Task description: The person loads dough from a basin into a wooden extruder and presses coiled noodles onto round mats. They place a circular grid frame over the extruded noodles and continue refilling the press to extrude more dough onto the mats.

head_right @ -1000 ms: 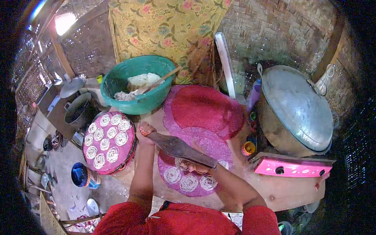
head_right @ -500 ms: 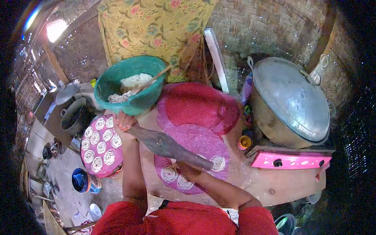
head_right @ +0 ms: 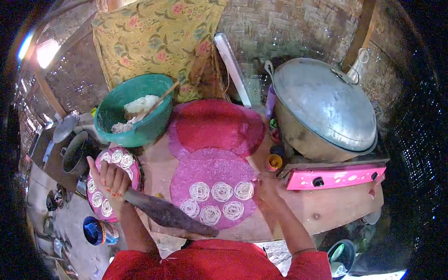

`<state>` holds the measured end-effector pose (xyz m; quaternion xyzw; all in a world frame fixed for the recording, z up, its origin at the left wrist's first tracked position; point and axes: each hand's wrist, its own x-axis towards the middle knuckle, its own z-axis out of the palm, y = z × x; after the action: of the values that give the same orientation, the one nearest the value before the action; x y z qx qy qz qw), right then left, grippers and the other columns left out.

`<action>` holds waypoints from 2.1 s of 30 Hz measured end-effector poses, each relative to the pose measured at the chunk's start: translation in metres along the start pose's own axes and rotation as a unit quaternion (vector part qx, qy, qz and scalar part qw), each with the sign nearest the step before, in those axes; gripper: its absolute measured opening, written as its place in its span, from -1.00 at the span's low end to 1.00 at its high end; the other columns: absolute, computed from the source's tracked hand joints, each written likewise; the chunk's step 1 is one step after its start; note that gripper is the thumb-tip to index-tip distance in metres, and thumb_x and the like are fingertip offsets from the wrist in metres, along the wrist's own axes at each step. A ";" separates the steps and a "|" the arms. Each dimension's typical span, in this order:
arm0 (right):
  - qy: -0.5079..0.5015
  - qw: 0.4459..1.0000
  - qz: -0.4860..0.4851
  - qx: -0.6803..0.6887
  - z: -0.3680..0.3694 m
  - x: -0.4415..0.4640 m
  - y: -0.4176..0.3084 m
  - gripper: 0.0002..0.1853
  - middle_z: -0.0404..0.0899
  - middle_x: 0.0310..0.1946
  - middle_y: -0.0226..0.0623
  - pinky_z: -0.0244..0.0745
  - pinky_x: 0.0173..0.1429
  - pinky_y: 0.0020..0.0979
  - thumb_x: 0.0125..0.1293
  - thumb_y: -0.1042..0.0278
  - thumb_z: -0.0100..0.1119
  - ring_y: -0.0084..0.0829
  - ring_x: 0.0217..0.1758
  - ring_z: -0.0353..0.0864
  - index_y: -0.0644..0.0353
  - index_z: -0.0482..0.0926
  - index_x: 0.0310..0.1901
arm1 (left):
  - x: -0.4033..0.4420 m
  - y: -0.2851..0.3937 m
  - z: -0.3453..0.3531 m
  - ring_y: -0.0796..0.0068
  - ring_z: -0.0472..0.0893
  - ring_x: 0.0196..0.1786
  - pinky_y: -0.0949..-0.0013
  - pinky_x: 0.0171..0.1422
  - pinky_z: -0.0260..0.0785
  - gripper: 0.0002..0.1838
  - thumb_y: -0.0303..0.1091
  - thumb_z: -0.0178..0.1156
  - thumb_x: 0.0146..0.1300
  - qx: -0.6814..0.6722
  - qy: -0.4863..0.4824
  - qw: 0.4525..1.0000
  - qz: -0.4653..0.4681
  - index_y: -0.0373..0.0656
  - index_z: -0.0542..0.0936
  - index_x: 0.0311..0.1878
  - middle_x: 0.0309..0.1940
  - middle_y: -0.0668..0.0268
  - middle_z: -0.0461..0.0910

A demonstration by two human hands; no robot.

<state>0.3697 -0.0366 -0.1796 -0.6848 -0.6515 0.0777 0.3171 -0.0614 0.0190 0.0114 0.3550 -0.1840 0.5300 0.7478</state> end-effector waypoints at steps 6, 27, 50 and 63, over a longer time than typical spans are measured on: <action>0.001 0.993 -0.094 0.074 0.001 -0.018 -0.010 -0.82 0.53 -0.19 -0.15 0.33 0.05 -0.21 -0.18 0.53 0.21 -0.14 -0.05 0.47 0.09 0.63 -0.43 | -0.007 0.007 0.019 0.50 0.20 -0.90 0.38 -0.81 0.12 -0.21 0.35 -0.52 0.32 0.036 0.008 0.999 0.008 -0.16 0.28 -0.70 -0.90 0.31 0.23; -0.039 0.991 -0.068 -0.110 -0.001 -0.029 -0.038 -0.69 0.45 -0.09 -0.34 0.16 0.14 -0.15 -0.30 0.52 0.25 -0.20 0.08 0.36 -0.04 0.60 -0.40 | -0.017 0.000 0.026 0.50 0.18 -0.90 0.38 -0.82 0.11 -0.20 0.35 -0.53 0.32 0.065 0.013 0.998 0.014 -0.18 0.30 -0.68 -0.90 0.32 0.19; -0.419 0.875 -0.085 0.229 -0.048 -0.066 -0.135 -0.59 0.58 -0.46 -0.03 0.44 -0.22 -0.29 0.27 -0.03 0.11 -0.25 -0.39 0.60 0.20 0.59 -0.15 | -0.171 -0.144 0.005 0.22 0.51 -0.02 0.25 0.15 0.31 -0.56 -0.12 0.27 0.14 0.662 0.035 0.608 -0.437 -0.23 0.54 -0.01 -0.09 0.14 0.56; -0.148 0.754 -0.562 0.306 -0.116 0.031 -0.314 -0.50 0.41 0.02 -0.13 0.44 -0.07 -0.24 0.27 0.36 0.08 -0.18 -0.23 0.56 0.15 0.25 0.24 | -0.067 -0.097 0.023 0.64 0.30 -0.68 0.55 -0.59 0.16 -0.79 -0.31 0.11 0.23 0.022 0.248 0.727 -0.640 -0.26 0.47 -0.19 -0.68 0.47 0.31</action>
<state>0.1697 -0.0615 0.0895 -0.0418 -0.8995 0.1810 0.3955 0.0053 -0.0600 -0.0493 0.2609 0.2911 -0.0009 0.9204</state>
